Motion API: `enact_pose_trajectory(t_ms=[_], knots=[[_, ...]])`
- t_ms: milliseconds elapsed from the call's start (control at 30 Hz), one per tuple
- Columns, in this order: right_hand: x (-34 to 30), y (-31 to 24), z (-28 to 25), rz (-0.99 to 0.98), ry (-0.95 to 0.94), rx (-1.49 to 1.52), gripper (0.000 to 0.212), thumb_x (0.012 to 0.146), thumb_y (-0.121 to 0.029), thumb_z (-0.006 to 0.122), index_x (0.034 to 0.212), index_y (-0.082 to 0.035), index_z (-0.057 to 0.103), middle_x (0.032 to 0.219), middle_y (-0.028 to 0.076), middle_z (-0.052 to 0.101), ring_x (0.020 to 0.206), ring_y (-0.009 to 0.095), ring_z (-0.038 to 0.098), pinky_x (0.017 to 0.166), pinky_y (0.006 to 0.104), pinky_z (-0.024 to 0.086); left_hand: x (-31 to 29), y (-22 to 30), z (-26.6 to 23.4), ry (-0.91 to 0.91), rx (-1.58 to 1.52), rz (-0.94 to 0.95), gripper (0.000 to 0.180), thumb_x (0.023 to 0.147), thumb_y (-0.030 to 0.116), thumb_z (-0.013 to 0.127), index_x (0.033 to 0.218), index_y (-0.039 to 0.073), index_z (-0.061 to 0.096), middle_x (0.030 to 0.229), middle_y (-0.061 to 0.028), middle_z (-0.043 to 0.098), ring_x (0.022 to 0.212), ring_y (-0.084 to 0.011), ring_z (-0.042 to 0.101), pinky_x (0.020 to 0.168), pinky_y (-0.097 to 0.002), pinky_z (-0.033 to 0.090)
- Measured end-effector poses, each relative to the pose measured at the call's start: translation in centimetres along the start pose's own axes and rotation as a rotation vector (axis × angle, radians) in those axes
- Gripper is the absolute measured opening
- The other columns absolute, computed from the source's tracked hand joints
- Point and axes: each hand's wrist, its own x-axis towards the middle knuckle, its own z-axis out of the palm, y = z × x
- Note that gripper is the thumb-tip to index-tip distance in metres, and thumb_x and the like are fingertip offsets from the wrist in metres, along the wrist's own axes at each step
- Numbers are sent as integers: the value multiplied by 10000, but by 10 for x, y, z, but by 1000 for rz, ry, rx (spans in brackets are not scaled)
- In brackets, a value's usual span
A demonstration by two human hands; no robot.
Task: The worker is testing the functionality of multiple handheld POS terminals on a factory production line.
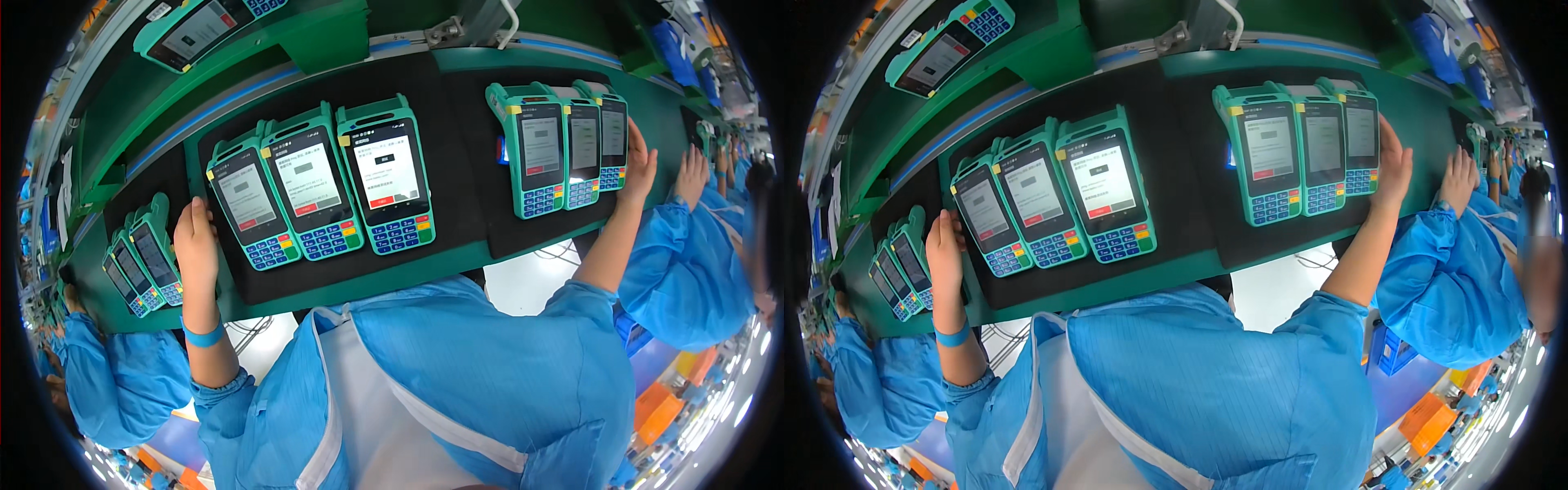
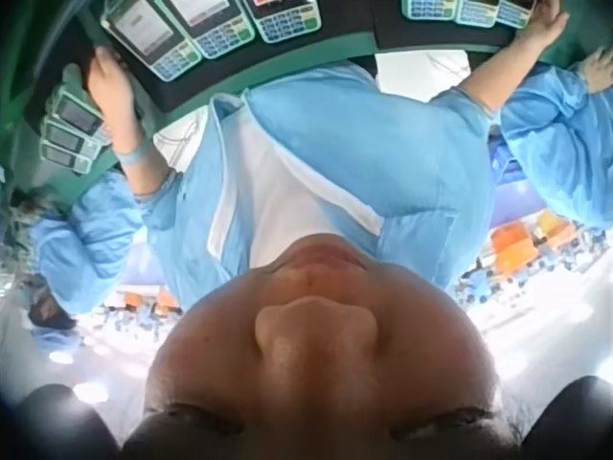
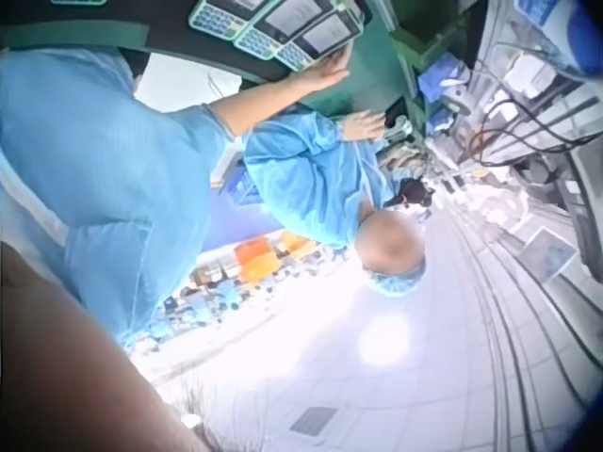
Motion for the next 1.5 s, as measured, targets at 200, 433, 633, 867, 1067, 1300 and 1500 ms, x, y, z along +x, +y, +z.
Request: enact_pose_trajectory(t_ms=[200, 433, 633, 867, 1067, 1300, 1500], knots=[[6, 3, -15, 1, 30, 17, 874, 940, -628, 320, 1419, 100, 373, 1507, 216, 361, 1416, 299, 315, 1170, 398, 205, -2, -5, 1, -13, -107, -27, 407, 1010, 352, 467, 876, -7, 604, 710, -42, 537, 611, -115, 495, 555, -277, 402], [11, 1, -21, 33, 195, 42, 796, 981, -538, 264, 1393, 132, 390, 1488, 248, 374, 1411, 324, 329, 1183, 411, 200, 0, -10, -10, -95, -203, -37, 388, 992, 303, 509, 1079, -49, 646, 850, -86, 627, 676, -139, 577, 632, -281, 486], [9, -3, -13, 72, 251, 7, 786, 985, -534, 263, 1427, 111, 348, 1493, 235, 374, 1389, 322, 366, 1163, 412, 248, -33, 11, 1, 77, 37, 426, 509, 910, 178, 614, 1349, -29, 460, 1254, -218, 548, 1134, -318, 569, 938, -394, 479], [6, -7, -2, 101, 253, 77, 784, 989, -532, 279, 1436, 110, 330, 1495, 243, 364, 1393, 334, 357, 1162, 427, 246, -35, 21, 37, -66, -472, 437, 800, 804, 98, 682, 1466, -7, 245, 1405, -242, 380, 1312, -354, 410, 1099, -436, 335], [8, 0, -6, 20, 280, -21, 770, 987, -510, 291, 1407, 131, 365, 1500, 240, 360, 1409, 322, 333, 1172, 415, 216, -55, 50, 42, 170, 56, 770, 771, 681, 143, 716, 1382, 3, 425, 1434, -244, 306, 1309, -429, 349, 1089, -470, 312], [7, 3, -8, 14, 243, 19, 762, 987, -526, 301, 1387, 114, 413, 1464, 235, 417, 1366, 317, 403, 1144, 409, 286, -92, 97, 76, -32, 335, 1063, 608, 583, 345, 773, 1174, 230, 691, 889, -15, 456, 889, -221, 430, 814, -405, 288], [5, 1, 0, 15, 196, 11, 803, 974, -552, 305, 1414, 117, 364, 1517, 232, 334, 1421, 326, 307, 1175, 427, 212, -86, 111, 106, 29, 442, 984, 624, 570, 445, 780, 1151, 245, 670, 906, -26, 450, 873, -220, 423, 794, -414, 281]])
